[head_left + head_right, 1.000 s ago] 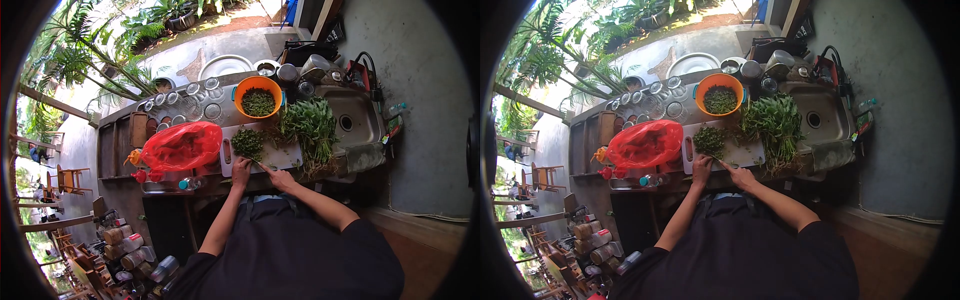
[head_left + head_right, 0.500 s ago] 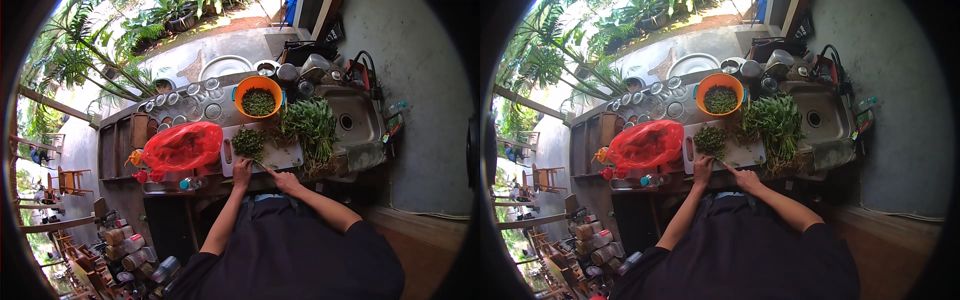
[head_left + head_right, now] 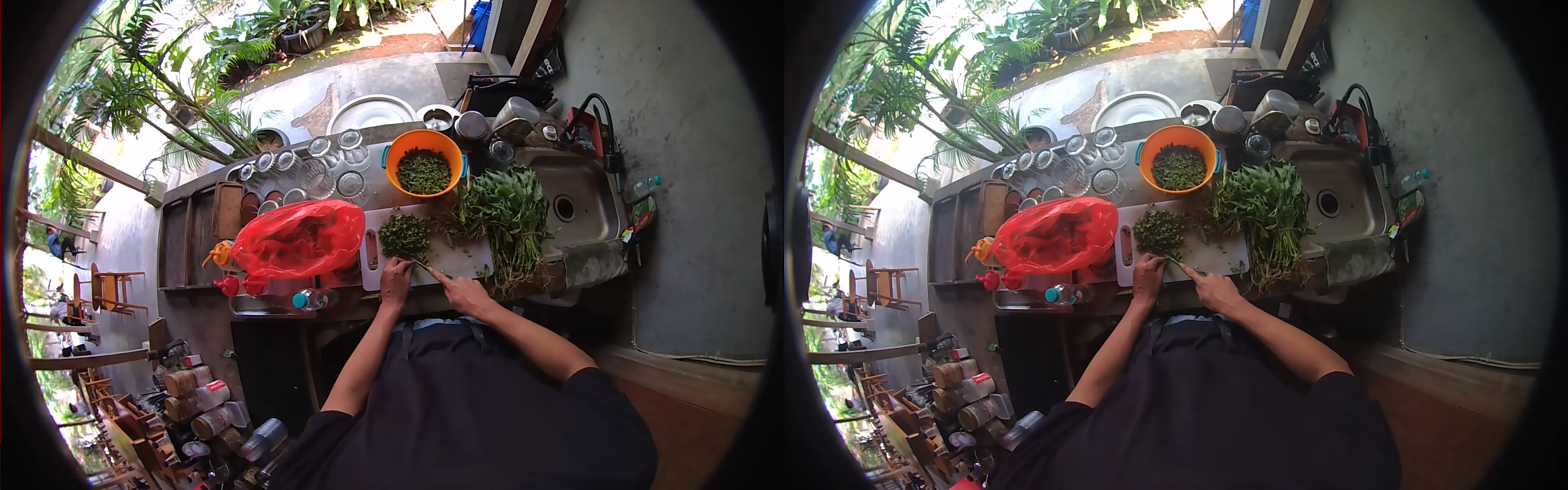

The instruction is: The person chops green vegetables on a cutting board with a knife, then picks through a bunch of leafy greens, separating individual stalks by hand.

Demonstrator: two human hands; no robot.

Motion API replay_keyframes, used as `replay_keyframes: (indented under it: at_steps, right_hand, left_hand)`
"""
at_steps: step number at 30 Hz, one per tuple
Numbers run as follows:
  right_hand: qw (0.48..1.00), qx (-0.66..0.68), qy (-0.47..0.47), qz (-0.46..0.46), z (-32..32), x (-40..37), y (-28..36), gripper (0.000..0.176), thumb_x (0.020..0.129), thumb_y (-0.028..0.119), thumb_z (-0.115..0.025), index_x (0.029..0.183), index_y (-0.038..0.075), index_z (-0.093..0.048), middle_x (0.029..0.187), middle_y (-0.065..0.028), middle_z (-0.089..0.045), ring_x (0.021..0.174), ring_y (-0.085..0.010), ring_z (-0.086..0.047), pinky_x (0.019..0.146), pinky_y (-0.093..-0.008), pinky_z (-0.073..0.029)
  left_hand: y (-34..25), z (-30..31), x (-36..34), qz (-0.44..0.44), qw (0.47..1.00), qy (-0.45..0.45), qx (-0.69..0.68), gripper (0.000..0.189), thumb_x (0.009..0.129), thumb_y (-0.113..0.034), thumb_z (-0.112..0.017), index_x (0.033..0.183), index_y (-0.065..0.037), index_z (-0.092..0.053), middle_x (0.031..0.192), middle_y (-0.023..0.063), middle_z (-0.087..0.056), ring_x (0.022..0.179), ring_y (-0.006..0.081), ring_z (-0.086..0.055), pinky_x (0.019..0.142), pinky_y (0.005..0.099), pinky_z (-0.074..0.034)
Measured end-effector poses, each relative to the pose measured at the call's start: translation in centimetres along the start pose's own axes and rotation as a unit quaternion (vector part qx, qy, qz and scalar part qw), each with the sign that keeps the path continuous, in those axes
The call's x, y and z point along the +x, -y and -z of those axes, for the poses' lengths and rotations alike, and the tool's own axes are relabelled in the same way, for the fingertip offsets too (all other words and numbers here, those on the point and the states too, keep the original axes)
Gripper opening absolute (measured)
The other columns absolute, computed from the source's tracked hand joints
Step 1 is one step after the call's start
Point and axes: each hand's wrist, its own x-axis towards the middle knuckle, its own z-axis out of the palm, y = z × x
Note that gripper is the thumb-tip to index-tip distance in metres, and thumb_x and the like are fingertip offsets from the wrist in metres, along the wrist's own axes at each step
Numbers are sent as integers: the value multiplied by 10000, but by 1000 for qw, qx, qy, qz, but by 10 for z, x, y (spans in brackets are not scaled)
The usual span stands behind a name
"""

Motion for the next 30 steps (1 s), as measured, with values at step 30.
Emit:
replay_keyframes:
  at_steps: [30]
  right_hand:
    - [999,34,-25,-14,-48,15,-11,778,933,133,-457,1548,446,-100,778,-235,-658,715,-440,-661,674,-559,-535]
  left_hand:
    - [-6,5,-2,-40,999,1,34,127,822,-83,-703,932,-31,-738,921,101,-634,918,291,-621,804,395,-508]
